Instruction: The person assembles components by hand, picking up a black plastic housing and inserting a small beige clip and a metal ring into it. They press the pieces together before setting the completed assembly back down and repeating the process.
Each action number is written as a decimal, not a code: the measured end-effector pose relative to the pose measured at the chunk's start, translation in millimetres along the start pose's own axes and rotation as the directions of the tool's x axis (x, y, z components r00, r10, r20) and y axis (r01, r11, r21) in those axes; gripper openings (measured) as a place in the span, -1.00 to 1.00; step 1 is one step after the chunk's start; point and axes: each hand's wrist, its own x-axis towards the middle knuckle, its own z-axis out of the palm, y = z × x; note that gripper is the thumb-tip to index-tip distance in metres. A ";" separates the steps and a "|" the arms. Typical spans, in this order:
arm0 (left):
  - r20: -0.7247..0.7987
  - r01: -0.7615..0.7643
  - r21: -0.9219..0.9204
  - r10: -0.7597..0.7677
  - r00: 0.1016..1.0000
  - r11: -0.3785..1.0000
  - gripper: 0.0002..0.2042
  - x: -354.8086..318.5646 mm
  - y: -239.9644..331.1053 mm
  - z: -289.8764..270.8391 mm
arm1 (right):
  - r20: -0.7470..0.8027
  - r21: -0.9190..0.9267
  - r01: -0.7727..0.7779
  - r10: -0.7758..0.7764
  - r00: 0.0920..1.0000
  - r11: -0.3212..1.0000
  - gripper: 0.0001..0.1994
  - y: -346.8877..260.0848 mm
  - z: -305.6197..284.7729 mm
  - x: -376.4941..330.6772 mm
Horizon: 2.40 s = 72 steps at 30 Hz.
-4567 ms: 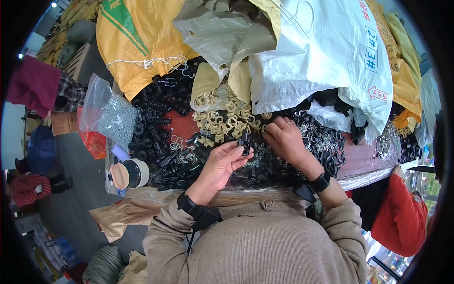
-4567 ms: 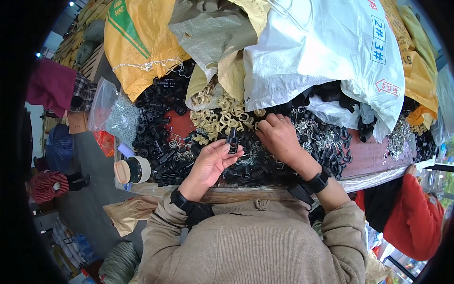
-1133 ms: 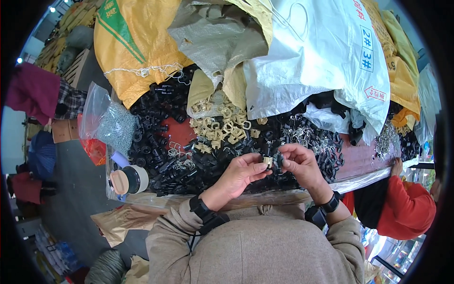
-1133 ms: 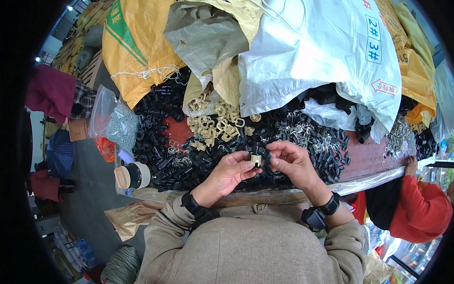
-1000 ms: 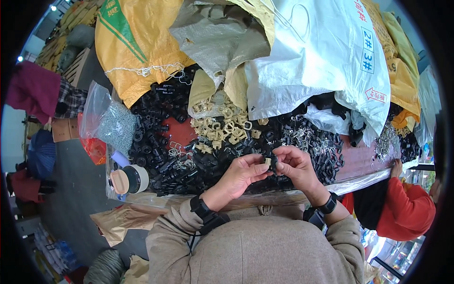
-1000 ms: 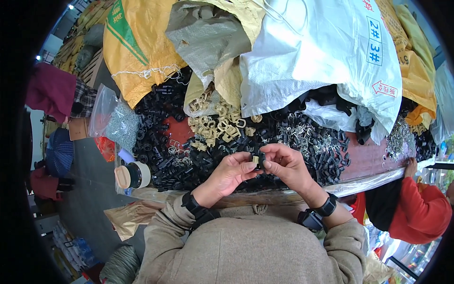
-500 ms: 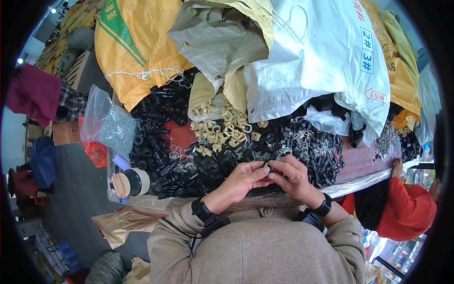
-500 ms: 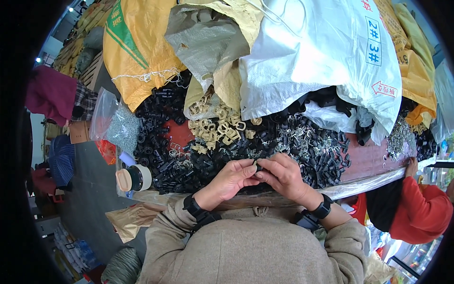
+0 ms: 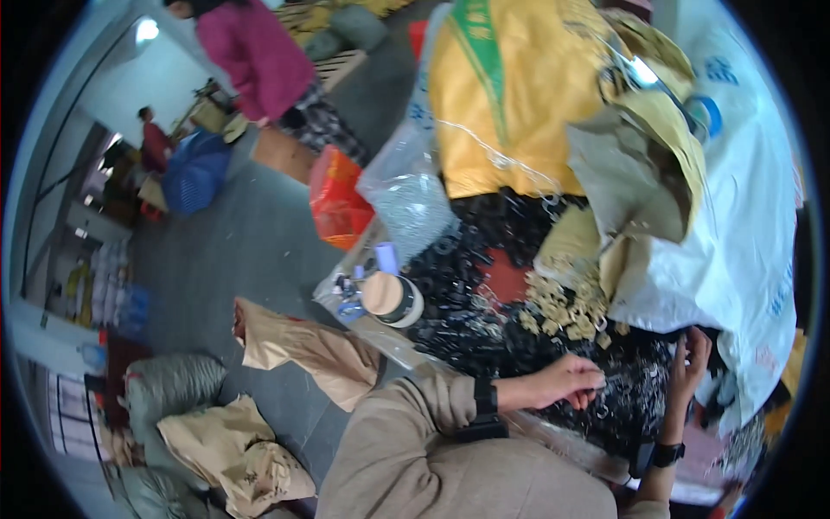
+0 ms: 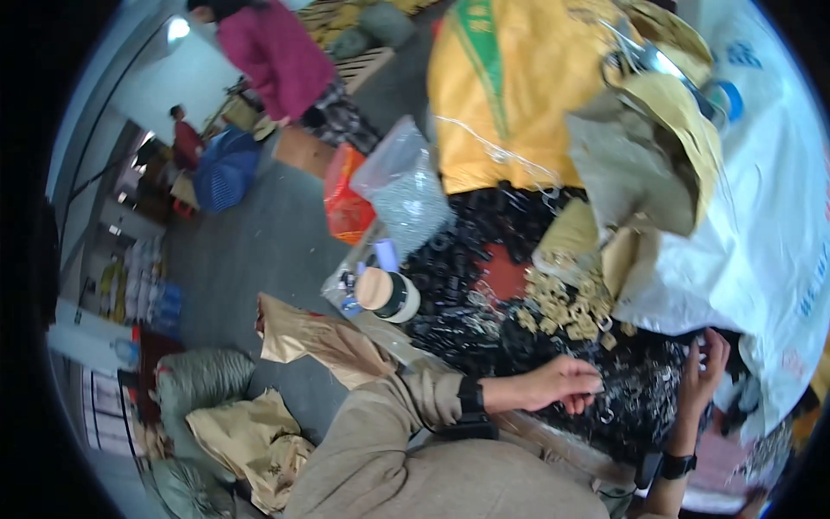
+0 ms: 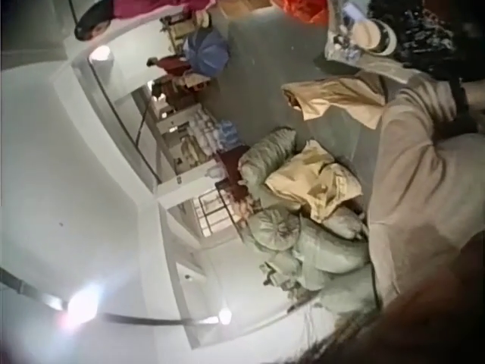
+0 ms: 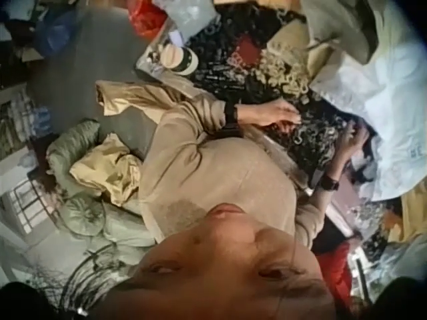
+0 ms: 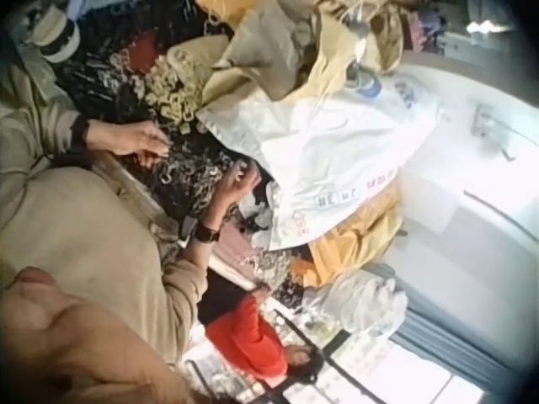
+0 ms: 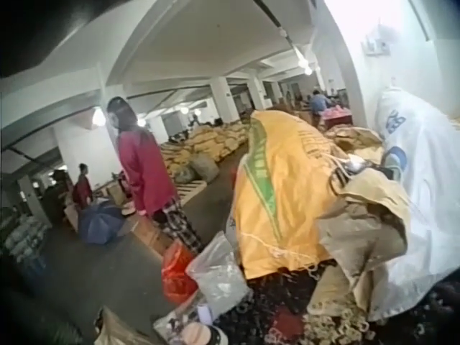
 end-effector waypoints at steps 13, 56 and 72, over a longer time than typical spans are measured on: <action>0.055 0.015 -0.144 -0.008 0.998 0.989 -0.75 -1.7 8.0 -8.6 | 0.096 -0.096 0.145 -0.136 0.986 0.985 -0.58 17.3 21.2 28.3; 0.181 -0.019 0.186 -0.015 0.983 0.982 -0.76 -10.8 15.5 6.7 | 0.440 0.328 0.181 -0.319 0.840 0.927 -0.65 -97.0 1.0 -59.3; -0.032 0.153 0.072 -0.151 0.988 0.986 -0.69 -0.8 42.9 -2.7 | 0.474 0.333 0.004 -0.171 0.864 0.943 -0.60 -84.8 18.9 -45.6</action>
